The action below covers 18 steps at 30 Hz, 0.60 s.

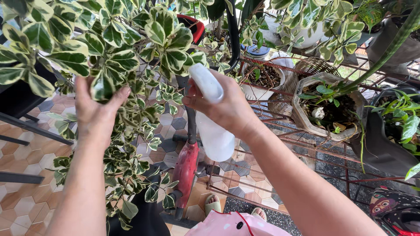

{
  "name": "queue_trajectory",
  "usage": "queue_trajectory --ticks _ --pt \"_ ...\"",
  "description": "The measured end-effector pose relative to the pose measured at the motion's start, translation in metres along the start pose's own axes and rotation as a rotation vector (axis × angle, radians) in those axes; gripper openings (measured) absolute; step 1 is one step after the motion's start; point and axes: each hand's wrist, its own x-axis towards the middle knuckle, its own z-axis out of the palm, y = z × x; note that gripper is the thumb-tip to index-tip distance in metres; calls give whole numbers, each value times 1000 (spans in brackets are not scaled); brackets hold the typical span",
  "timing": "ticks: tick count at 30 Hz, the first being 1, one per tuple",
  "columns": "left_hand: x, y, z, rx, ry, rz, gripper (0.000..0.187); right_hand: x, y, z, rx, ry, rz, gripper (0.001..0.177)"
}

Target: The person uses a white spray bottle to mist the leaves of several potted plants on a balcony. They move from one plant to another, spraying foliage and occasionally touching leaves to position them for better coverage.

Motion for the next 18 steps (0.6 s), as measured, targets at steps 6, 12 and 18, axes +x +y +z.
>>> queue_trajectory --ticks 6,12,18 --pt "-19 -36 -8 314 89 -194 106 -6 -2 8 -204 -78 115 36" --pt "-22 -65 -14 508 -91 -571 113 -27 14 55 -210 -269 14 45" --pt "-32 -120 -31 413 -184 -583 91 -52 34 95 -113 -517 -8 50"
